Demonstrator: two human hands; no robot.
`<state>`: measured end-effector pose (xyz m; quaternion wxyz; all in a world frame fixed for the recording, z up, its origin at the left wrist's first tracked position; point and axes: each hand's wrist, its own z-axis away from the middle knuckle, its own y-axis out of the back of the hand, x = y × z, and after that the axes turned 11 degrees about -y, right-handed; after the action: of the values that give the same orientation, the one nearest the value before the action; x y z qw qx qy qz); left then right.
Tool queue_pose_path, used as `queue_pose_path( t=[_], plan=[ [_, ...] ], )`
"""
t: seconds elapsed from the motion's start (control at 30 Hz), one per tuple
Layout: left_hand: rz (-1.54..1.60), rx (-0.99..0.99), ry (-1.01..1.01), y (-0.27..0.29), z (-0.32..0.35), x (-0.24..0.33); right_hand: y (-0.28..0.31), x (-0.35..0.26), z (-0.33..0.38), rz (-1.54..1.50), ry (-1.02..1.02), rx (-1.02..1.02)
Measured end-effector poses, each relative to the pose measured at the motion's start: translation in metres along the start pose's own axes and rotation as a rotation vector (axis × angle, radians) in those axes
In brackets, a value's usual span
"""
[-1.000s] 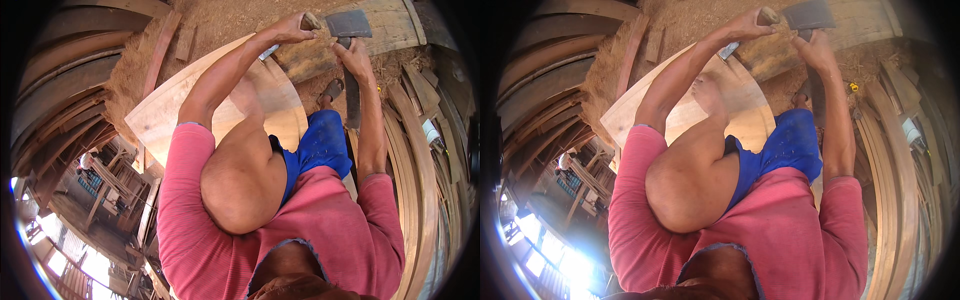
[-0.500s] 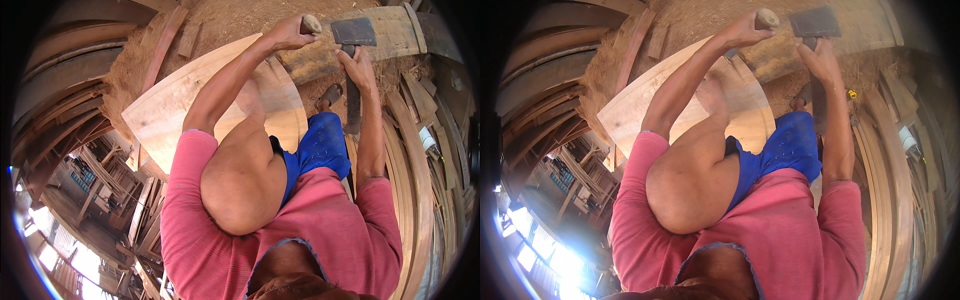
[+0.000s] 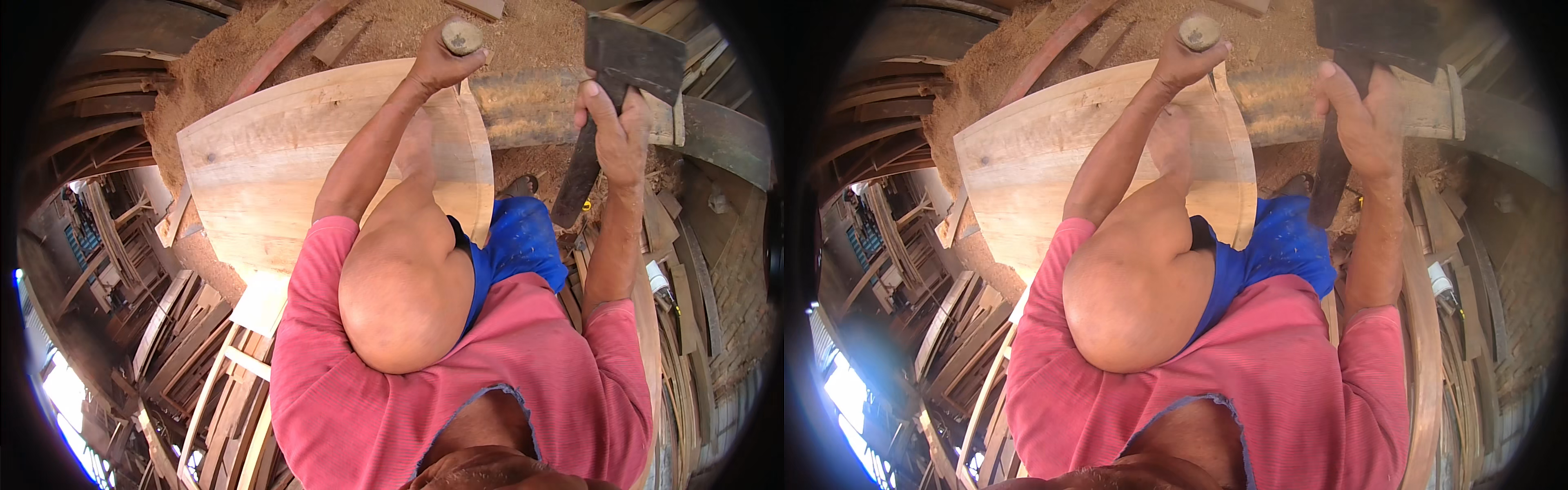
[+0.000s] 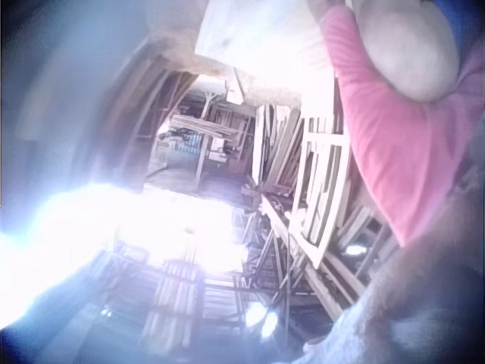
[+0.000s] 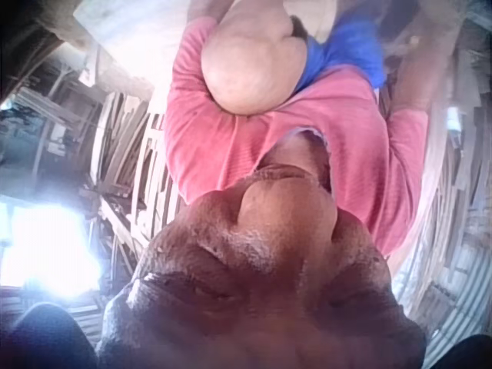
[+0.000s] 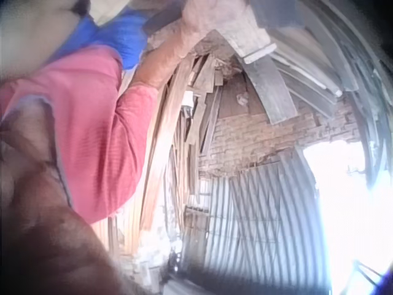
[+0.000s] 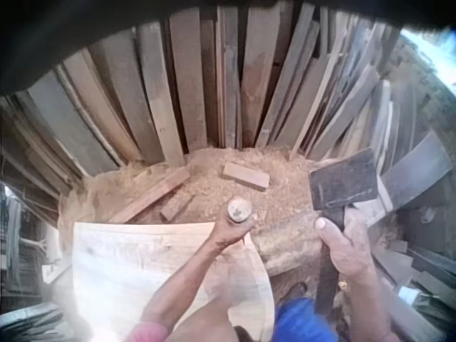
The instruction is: The person uses a chisel and mallet to carve a large curved wooden plank. They repeatedly strike the chisel to remove wood shavings, occasionally pause to wipe the surface, and later use a power sander to smooth the plank.
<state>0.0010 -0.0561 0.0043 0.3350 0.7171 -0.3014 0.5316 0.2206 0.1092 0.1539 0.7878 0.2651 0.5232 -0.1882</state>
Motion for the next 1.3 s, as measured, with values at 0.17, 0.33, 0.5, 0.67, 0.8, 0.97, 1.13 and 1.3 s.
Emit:
queue_pose_path(
  t=[0.17, 0.33, 0.5, 0.67, 0.8, 0.97, 1.13, 1.3],
  plan=[
    [0.024, 0.023, -0.003, 0.001, 0.016, -0.008, 0.011, -0.032, 0.013, -0.104, 0.302, 0.031],
    [0.074, 0.007, -0.006, -0.001, 0.017, -0.006, 0.021, -0.058, 0.03, -0.201, 0.425, 0.131],
    [0.059, 0.041, -0.124, -0.001, 0.025, 0.002, 0.025, -0.067, 0.033, -0.161, 0.512, 0.215],
    [0.09, 0.044, -0.086, -0.002, 0.028, 0.008, 0.021, -0.082, 0.036, -0.189, 0.567, 0.175],
    [0.111, 0.045, -0.05, -0.003, 0.028, 0.009, 0.02, -0.082, 0.037, -0.213, 0.564, 0.14],
    [0.119, 0.006, -0.088, -0.001, 0.034, 0.007, 0.022, -0.078, 0.035, -0.216, 0.581, 0.149],
    [0.051, -0.031, -0.09, 0.01, 0.047, 0.001, 0.029, -0.098, 0.022, 0.069, 0.782, 0.32],
    [0.052, -0.093, -0.156, 0.009, 0.052, 0.0, -0.01, -0.084, 0.005, 0.626, 1.124, 0.502]
  ],
)
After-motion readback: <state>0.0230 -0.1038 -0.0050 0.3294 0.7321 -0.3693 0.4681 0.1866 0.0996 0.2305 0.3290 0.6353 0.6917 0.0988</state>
